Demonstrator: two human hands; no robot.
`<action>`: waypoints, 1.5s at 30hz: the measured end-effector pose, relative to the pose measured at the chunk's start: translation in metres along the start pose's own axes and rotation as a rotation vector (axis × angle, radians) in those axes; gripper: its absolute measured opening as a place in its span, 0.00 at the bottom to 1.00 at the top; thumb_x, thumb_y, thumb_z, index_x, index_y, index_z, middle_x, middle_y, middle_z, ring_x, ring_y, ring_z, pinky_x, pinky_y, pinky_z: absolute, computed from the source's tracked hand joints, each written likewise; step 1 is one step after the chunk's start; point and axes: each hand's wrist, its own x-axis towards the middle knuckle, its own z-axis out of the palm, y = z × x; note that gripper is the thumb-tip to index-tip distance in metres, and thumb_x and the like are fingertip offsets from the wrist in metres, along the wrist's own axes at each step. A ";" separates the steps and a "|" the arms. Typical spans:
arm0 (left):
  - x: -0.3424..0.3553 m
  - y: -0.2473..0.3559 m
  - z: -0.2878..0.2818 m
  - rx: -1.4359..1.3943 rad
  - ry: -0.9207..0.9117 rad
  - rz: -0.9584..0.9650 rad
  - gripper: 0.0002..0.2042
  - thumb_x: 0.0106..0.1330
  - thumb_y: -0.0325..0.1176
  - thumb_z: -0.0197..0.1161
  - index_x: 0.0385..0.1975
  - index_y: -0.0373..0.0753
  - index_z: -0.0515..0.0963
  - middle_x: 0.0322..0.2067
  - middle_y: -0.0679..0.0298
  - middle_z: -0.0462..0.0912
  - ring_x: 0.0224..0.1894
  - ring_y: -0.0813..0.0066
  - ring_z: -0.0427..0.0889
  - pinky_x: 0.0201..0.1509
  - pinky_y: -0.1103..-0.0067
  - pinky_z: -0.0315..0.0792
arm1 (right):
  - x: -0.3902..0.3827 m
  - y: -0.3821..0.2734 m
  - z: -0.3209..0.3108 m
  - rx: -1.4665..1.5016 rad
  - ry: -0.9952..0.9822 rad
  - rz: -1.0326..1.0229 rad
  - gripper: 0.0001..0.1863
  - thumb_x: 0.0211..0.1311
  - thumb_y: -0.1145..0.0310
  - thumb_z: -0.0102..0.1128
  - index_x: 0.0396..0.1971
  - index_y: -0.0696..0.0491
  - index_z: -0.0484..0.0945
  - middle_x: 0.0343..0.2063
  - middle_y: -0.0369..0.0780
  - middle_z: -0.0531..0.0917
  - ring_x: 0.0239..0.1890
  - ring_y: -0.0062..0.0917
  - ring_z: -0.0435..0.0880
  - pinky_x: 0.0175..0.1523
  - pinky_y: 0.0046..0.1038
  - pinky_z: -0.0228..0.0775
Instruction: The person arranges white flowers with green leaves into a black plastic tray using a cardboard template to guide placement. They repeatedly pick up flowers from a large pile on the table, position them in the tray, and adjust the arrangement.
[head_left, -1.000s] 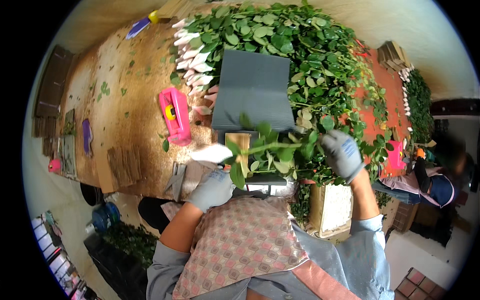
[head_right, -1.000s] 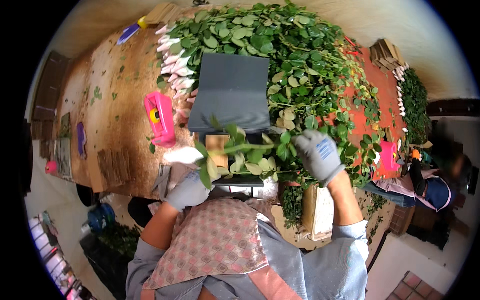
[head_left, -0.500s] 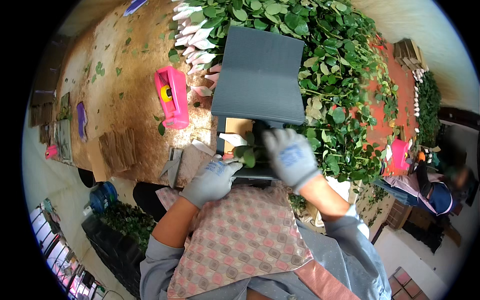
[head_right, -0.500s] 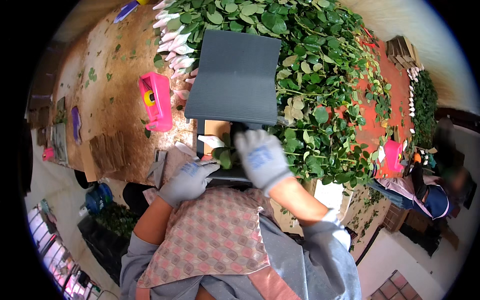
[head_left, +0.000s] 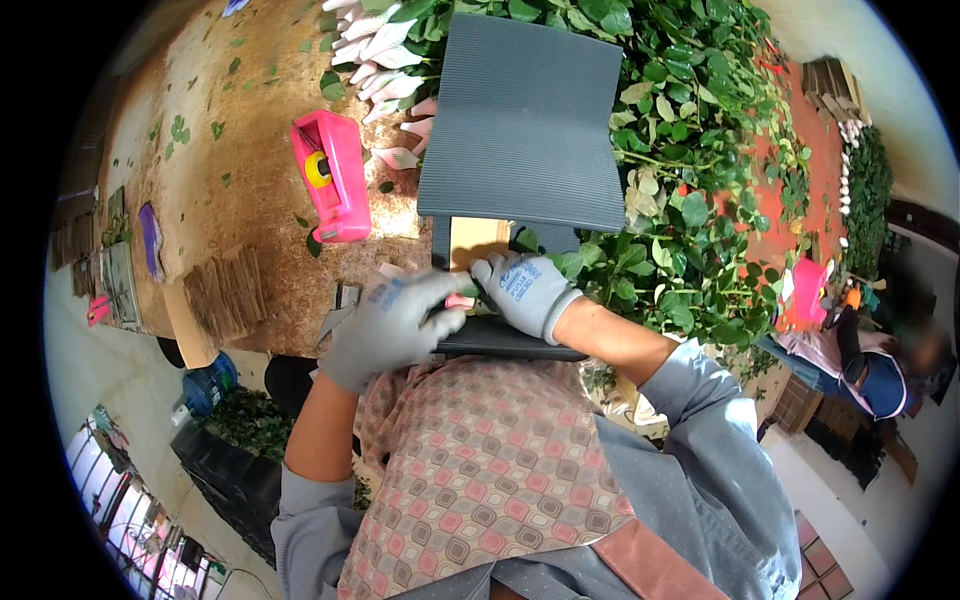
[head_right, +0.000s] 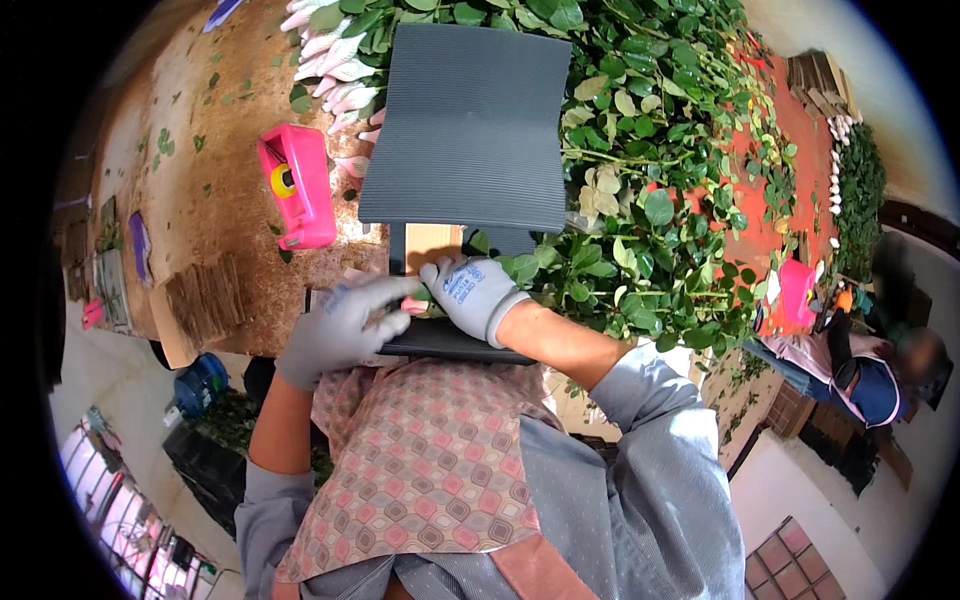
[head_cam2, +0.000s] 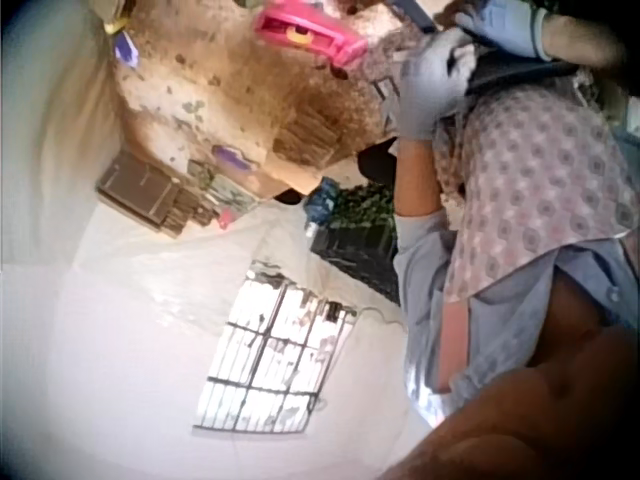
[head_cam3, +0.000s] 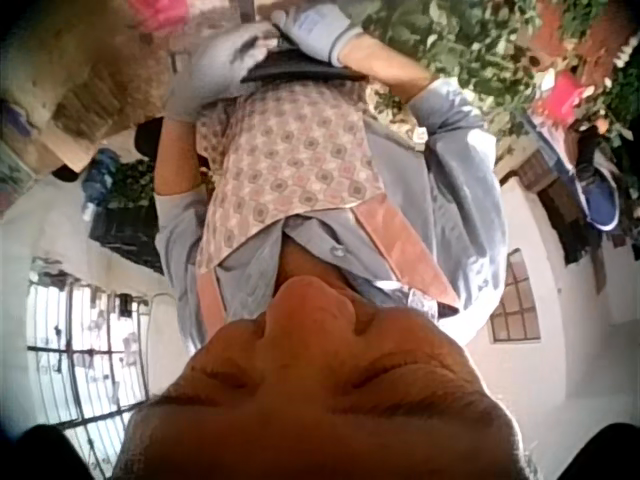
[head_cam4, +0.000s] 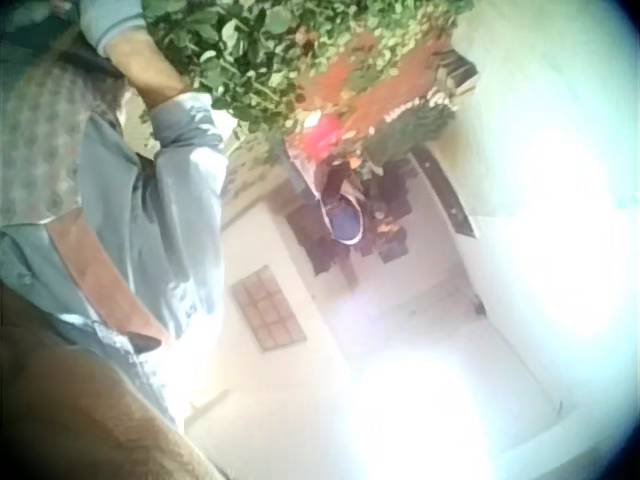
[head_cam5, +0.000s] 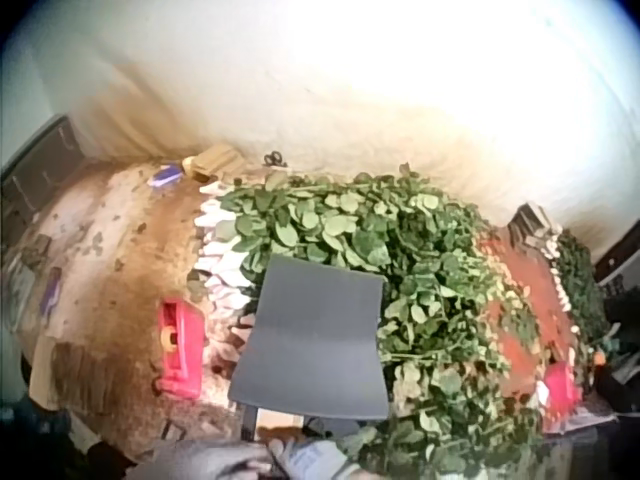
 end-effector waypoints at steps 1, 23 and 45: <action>0.007 -0.006 -0.002 0.135 0.022 -0.003 0.15 0.62 0.34 0.66 0.48 0.37 0.82 0.43 0.54 0.84 0.46 0.55 0.82 0.52 0.65 0.75 | 0.001 -0.001 -0.001 0.018 0.010 0.018 0.12 0.63 0.71 0.50 0.46 0.55 0.73 0.37 0.47 0.82 0.40 0.39 0.86 0.40 0.37 0.79; -0.012 -0.005 -0.021 0.485 -0.012 0.085 0.17 0.59 0.41 0.66 0.45 0.40 0.80 0.42 0.57 0.84 0.49 0.55 0.80 0.56 0.62 0.68 | 0.006 -0.006 0.011 -0.092 -0.058 -0.022 0.14 0.67 0.70 0.47 0.50 0.55 0.75 0.39 0.47 0.83 0.38 0.38 0.87 0.37 0.40 0.80; -0.014 0.006 0.043 0.508 -0.441 -0.142 0.23 0.68 0.37 0.57 0.62 0.38 0.71 0.62 0.48 0.73 0.46 0.47 0.83 0.49 0.58 0.77 | -0.008 -0.036 -0.061 -0.161 0.084 -0.161 0.17 0.61 0.63 0.59 0.50 0.50 0.78 0.35 0.39 0.80 0.38 0.33 0.83 0.45 0.33 0.75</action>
